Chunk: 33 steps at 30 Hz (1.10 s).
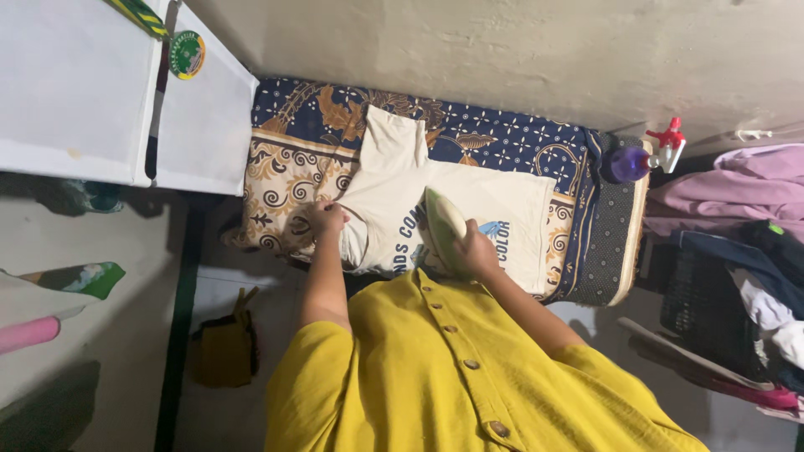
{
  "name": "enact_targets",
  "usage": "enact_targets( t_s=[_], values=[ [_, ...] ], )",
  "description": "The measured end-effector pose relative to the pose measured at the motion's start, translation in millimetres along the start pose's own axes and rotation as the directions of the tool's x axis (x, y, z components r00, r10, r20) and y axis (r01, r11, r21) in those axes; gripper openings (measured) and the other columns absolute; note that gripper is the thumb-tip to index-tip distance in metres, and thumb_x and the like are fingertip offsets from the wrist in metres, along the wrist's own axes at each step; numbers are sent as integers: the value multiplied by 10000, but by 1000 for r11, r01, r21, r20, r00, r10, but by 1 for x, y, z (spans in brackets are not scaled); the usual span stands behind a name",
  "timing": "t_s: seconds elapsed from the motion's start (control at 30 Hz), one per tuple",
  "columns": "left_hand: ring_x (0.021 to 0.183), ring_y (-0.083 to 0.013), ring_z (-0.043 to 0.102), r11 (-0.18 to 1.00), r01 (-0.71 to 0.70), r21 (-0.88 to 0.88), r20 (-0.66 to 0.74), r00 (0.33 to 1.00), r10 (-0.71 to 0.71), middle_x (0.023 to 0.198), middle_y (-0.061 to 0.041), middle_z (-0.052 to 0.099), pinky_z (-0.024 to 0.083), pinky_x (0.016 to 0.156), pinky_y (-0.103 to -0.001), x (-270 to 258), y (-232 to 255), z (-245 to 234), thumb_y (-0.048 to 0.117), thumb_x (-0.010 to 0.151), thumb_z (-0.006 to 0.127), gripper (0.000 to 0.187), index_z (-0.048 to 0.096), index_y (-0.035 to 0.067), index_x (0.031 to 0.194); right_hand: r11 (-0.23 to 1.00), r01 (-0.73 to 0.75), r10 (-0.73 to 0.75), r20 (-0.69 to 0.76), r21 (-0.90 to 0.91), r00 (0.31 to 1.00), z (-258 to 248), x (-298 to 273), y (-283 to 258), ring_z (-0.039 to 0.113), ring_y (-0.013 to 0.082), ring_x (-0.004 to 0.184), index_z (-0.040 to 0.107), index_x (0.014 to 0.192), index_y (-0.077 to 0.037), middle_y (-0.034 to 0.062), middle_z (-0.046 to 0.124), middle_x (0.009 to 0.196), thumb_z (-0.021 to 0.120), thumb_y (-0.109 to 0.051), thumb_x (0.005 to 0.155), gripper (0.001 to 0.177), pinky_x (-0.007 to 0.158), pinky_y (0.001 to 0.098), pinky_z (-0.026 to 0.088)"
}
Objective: The person picks up a white t-shirt, spreads it out on a low surface, applies a liquid from a spray bottle, and irons the front of the garment using a hand-held iron.
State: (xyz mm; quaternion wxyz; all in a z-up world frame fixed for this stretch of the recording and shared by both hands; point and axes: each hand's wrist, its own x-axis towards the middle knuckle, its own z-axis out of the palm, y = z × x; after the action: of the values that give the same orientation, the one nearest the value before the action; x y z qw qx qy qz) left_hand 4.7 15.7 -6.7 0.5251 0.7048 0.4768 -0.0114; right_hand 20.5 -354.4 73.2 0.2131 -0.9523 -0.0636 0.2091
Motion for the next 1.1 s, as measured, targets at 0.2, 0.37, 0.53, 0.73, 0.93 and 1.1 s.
enact_targets(
  t_s=[0.2, 0.37, 0.53, 0.73, 0.93, 1.1],
  values=[
    [1278, -356, 595, 609, 562, -560, 488, 818, -305, 1369, -148, 601, 512, 986, -498, 7, 4, 6, 293, 1032, 476, 420, 467, 109, 1409, 999, -37, 37, -61, 6, 997, -10, 61, -46, 690, 498, 853, 450, 1282, -35, 288, 707, 926, 637, -270, 900, 486, 776, 571, 537],
    [1371, -321, 504, 385, 610, -692, 551, 792, -264, 1455, -104, 526, 457, 1077, -518, 6, 1, 11, 256, 1045, 449, 425, 457, 10, 1392, 997, -62, 64, -72, 37, 995, -6, 74, -53, 684, 506, 882, 477, 1253, -36, 296, 710, 945, 636, -299, 909, 462, 780, 579, 531],
    [1279, -238, 550, 389, 597, -701, 587, 794, -160, 1377, -49, 580, 420, 1091, -454, 14, 1, 8, 232, 1030, 486, 300, 492, 197, 1329, 998, 54, -53, 76, -12, 996, 7, 8, -39, 682, 514, 869, 480, 1311, -36, 313, 713, 929, 616, -271, 906, 487, 781, 590, 523],
    [1178, -194, 523, 469, 586, -661, 616, 781, -108, 1279, 30, 593, 407, 1001, -411, 15, -2, -3, 284, 1049, 511, 199, 515, 290, 1247, 998, 62, -62, -23, 8, 998, 2, 18, -59, 674, 509, 804, 465, 1291, -30, 295, 702, 877, 630, -256, 873, 503, 725, 593, 524],
    [1237, -174, 516, 507, 568, -648, 602, 790, -115, 1355, 70, 576, 357, 1010, -417, 16, -3, -2, 363, 1003, 533, 257, 525, 287, 1249, 997, 39, -34, -69, 65, 997, -10, 54, -91, 684, 498, 851, 474, 1300, -27, 299, 708, 908, 596, -239, 906, 464, 785, 567, 537],
    [1246, -172, 483, 583, 546, -602, 580, 801, -150, 1389, 85, 540, 315, 1008, -417, 19, -5, -1, 384, 990, 543, 300, 522, 283, 1272, 996, 68, -56, 177, -59, 983, 1, 9, -87, 689, 491, 864, 478, 1283, -29, 314, 693, 929, 607, -236, 906, 449, 805, 566, 532]
  ],
)
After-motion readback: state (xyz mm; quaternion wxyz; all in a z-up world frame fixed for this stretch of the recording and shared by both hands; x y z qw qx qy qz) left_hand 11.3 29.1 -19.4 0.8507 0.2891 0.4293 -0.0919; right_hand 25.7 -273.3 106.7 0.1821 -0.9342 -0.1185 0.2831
